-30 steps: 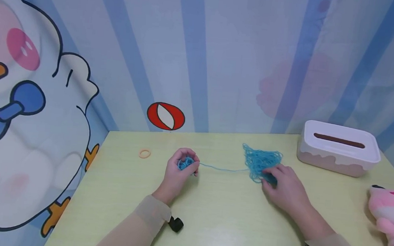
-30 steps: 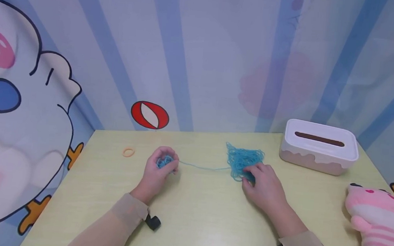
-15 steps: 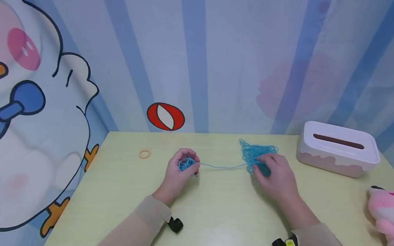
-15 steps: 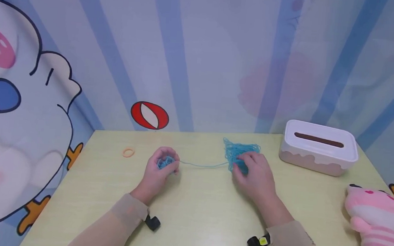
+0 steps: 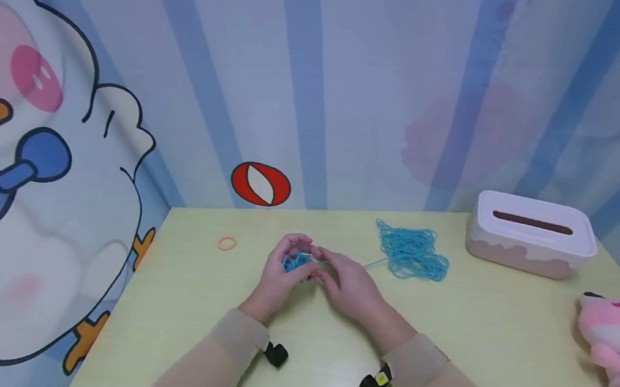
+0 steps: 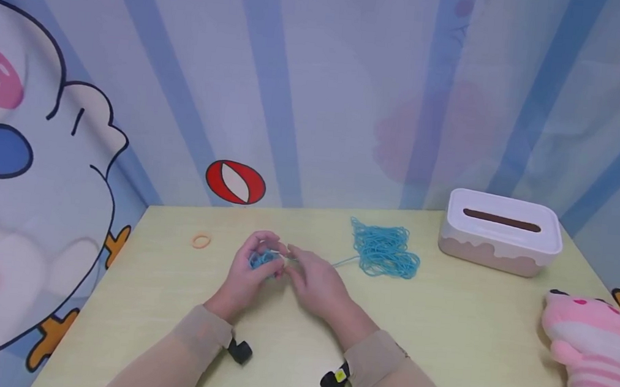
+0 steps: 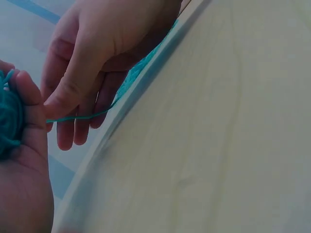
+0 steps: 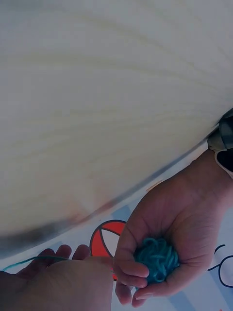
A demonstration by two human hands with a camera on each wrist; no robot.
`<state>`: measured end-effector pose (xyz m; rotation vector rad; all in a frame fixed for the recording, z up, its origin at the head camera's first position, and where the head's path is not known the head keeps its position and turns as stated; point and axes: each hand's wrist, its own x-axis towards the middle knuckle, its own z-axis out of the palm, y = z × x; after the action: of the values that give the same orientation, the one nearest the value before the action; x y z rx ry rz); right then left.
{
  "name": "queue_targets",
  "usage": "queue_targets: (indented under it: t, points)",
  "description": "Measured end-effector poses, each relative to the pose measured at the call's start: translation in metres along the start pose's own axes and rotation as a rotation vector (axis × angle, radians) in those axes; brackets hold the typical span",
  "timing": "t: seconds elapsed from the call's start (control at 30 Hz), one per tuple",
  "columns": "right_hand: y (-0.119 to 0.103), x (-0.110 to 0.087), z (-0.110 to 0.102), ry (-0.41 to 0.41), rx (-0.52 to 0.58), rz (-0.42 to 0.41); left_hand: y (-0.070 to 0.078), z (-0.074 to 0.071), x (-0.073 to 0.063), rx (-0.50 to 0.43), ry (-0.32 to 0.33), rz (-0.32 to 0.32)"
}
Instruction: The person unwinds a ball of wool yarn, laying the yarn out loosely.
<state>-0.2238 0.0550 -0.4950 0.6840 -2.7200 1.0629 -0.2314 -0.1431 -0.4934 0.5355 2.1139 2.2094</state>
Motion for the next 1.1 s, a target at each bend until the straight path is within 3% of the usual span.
queue_targets:
  t: [0.17, 0.37, 0.57, 0.7, 0.83, 1.1]
  points:
    - [-0.002, 0.002, 0.000, 0.122, -0.020, -0.017, 0.000, 0.001, 0.002, 0.020, 0.021, 0.005]
    - [-0.003, -0.005, -0.021, 0.248, 0.020, -0.027, 0.000, 0.005, 0.004, 0.123, 0.129, -0.060]
    - [0.001, -0.012, -0.044, 0.287, 0.062, -0.022, -0.001, 0.005, 0.004, 0.062, 0.148, -0.088]
    - [0.009, -0.018, -0.056, 0.352, 0.068, -0.050, -0.002, 0.003, 0.003, 0.023, 0.154, -0.107]
    - [0.020, -0.026, -0.070, 0.430, 0.070, -0.070, -0.003, 0.001, 0.002, 0.091, 0.203, -0.112]
    - [0.043, -0.045, -0.100, 0.542, 0.075, -0.029, -0.001, -0.001, 0.002, 0.097, 0.225, -0.099]
